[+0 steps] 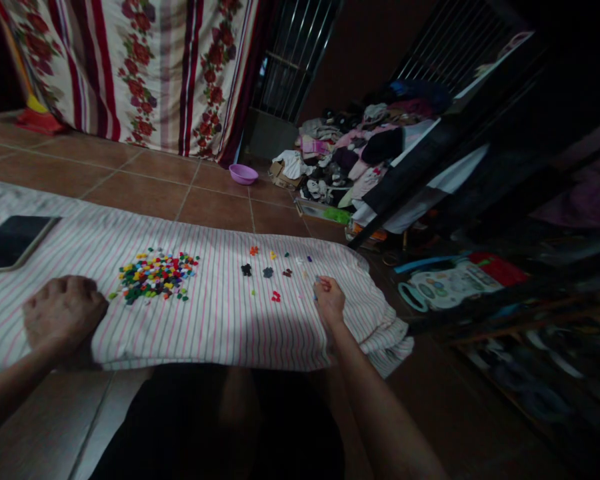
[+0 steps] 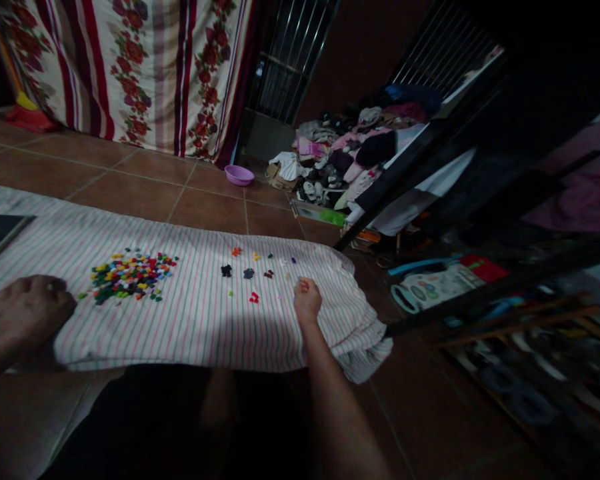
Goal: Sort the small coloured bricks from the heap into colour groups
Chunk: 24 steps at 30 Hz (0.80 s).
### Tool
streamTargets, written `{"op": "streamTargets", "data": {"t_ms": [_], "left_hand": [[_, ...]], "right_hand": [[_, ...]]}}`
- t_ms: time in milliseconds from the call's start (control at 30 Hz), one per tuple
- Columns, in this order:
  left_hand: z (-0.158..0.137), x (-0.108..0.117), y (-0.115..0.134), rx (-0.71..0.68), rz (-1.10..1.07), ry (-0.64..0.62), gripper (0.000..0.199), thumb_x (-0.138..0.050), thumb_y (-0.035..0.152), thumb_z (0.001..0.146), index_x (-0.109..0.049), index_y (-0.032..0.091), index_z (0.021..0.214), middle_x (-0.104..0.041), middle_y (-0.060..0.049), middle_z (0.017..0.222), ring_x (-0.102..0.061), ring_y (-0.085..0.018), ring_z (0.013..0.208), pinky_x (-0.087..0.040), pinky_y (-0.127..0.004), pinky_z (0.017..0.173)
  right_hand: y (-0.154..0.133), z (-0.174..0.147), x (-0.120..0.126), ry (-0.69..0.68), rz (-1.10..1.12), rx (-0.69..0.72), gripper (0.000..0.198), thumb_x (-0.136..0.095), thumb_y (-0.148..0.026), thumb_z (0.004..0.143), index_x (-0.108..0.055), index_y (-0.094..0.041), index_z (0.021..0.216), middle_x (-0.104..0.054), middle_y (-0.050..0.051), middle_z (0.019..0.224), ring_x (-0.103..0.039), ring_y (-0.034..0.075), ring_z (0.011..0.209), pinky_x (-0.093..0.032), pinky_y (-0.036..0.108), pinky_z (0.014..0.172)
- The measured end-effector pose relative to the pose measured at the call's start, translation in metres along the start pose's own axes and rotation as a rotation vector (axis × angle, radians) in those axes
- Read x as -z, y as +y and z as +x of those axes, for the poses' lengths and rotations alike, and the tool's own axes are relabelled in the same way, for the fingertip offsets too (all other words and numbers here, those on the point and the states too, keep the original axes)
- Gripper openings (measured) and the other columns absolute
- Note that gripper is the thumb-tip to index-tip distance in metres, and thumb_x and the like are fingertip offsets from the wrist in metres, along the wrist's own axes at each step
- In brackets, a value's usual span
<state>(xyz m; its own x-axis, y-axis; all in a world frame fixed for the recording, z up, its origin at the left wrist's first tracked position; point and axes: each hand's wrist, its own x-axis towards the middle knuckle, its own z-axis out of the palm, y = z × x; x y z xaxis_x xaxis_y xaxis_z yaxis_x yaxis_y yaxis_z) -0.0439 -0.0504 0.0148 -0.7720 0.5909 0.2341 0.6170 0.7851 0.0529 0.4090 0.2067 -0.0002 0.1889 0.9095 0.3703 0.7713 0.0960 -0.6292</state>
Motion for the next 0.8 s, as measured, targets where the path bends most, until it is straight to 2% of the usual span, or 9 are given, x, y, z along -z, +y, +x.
{"op": "streamTargets", "data": {"t_ms": [133, 367, 600, 800], "left_hand": [[-0.001, 0.001, 0.0, -0.005, -0.007, 0.014, 0.049, -0.022, 0.039, 0.086, -0.061, 0.017, 0.106, -0.061, -0.016, 0.115, -0.055, -0.031, 0.105, -0.039, -0.039, 0.086], [-0.001, 0.005, 0.004, 0.003, -0.006, -0.004, 0.05, -0.023, 0.038, 0.087, -0.061, 0.014, 0.108, -0.061, -0.018, 0.114, -0.056, -0.033, 0.105, -0.04, -0.041, 0.086], [-0.001, 0.004, 0.006, 0.006, 0.032, -0.008, 0.053, -0.018, 0.039, 0.088, -0.06, 0.015, 0.11, -0.061, -0.017, 0.117, -0.056, -0.033, 0.106, -0.04, -0.041, 0.086], [0.0, 0.008, 0.006, 0.021, 0.027, -0.06, 0.054, -0.019, 0.039, 0.087, -0.06, 0.015, 0.112, -0.06, -0.018, 0.12, -0.055, -0.033, 0.11, -0.04, -0.04, 0.088]], "right_hand": [[0.013, 0.018, 0.004, -0.008, -0.049, -0.108, 0.02, -0.055, -0.025, 0.069, -0.064, -0.016, 0.084, -0.068, 0.007, 0.075, -0.064, 0.02, 0.073, -0.05, 0.032, 0.075], [0.024, 0.031, -0.004, -0.023, -0.077, -0.085, 0.01, -0.054, -0.023, 0.067, -0.062, -0.021, 0.071, -0.065, 0.003, 0.067, -0.06, 0.021, 0.07, -0.048, 0.033, 0.073], [0.024, 0.038, -0.01, -0.019, -0.158, -0.085, 0.021, -0.049, -0.022, 0.071, -0.069, -0.02, 0.077, -0.067, 0.006, 0.072, -0.061, 0.022, 0.071, -0.046, 0.033, 0.074], [0.028, 0.039, -0.011, -0.053, -0.128, -0.042, 0.031, -0.046, -0.024, 0.073, -0.073, -0.018, 0.088, -0.072, 0.009, 0.085, -0.064, 0.023, 0.082, -0.047, 0.034, 0.081]]}}
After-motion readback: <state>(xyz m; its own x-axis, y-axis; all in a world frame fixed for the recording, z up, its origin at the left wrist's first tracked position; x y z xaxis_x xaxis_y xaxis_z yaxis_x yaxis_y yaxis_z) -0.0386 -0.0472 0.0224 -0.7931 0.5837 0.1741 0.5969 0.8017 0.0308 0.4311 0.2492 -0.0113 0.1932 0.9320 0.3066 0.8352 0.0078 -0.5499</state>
